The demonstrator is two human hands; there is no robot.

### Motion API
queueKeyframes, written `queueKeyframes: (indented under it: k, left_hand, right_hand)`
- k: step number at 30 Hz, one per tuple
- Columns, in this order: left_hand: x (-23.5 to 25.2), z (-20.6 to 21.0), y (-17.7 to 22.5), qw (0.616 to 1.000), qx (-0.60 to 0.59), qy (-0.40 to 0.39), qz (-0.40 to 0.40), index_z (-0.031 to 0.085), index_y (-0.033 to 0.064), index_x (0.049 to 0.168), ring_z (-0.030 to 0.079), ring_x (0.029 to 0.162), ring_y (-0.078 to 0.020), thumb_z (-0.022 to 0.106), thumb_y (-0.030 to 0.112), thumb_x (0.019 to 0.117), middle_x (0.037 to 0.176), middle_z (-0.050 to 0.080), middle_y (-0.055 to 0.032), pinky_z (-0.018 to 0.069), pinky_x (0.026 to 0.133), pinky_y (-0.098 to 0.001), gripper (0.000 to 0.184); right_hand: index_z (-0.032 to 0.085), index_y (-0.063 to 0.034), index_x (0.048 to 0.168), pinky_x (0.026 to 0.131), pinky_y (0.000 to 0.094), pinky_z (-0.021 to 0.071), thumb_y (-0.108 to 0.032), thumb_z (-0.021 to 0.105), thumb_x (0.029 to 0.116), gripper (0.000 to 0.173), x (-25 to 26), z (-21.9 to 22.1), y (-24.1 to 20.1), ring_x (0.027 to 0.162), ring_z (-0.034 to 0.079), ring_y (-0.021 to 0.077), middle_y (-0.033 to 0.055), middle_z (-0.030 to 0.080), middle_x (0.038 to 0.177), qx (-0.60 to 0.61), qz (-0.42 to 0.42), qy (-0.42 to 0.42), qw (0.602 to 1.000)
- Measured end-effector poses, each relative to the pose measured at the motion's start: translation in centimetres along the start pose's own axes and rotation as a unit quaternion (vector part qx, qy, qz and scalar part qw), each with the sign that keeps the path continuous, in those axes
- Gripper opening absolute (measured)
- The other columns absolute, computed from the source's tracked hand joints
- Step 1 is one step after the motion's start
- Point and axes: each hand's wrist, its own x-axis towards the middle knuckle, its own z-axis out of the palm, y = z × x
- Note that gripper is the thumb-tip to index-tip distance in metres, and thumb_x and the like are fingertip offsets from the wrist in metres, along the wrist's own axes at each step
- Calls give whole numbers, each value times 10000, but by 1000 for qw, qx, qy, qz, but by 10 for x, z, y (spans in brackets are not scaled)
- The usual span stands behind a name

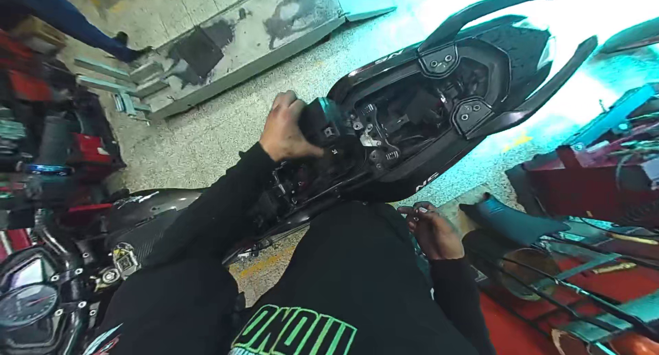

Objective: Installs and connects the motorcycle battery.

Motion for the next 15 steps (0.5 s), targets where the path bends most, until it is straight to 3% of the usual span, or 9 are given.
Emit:
queueKeyframes:
  k: [4, 7, 11, 15]
  left_hand:
    - [-33, 9, -45, 998, 44, -16, -45, 694, 36, 1110, 568, 1158, -422, 926, 591, 400, 1174, 614, -209, 511, 933, -618, 931]
    - [-53, 25, -68, 996, 51, -19, -65, 692, 30, 1115, 578, 1149, -418, 907, 620, 424, 1155, 621, -207, 515, 927, -611, 934]
    - [-65, 44, -79, 997, 29, -59, -49, 678, -11, 1135, 567, 1173, -460, 924, 587, 438, 1182, 618, -247, 505, 940, -636, 951]
    - [-59, 48, -76, 992, 31, -118, -31, 670, -32, 1089, 576, 1177, -475, 947, 555, 462, 1192, 615, -275, 509, 945, -630, 903]
  right_hand:
    - [580, -91, 1025, 599, 247, 497, -199, 387, 1032, 221, 29, 35, -3, 704, 639, 111, 120, 741, 1037, -51, 20, -84, 995]
    - [591, -117, 984, 522, 227, 467, -213, 391, 1007, 223, 52, 68, 0, 615, 602, 80, 60, 738, 931, -93, 64, -143, 983]
    - [581, -110, 1003, 496, 221, 443, -189, 392, 1027, 206, 69, 90, 10, 574, 561, 71, 23, 701, 839, -129, 106, -144, 975]
    - [572, -116, 972, 526, 240, 465, -145, 422, 987, 153, 85, 103, 7, 609, 579, 100, 31, 670, 813, -107, 120, -120, 980]
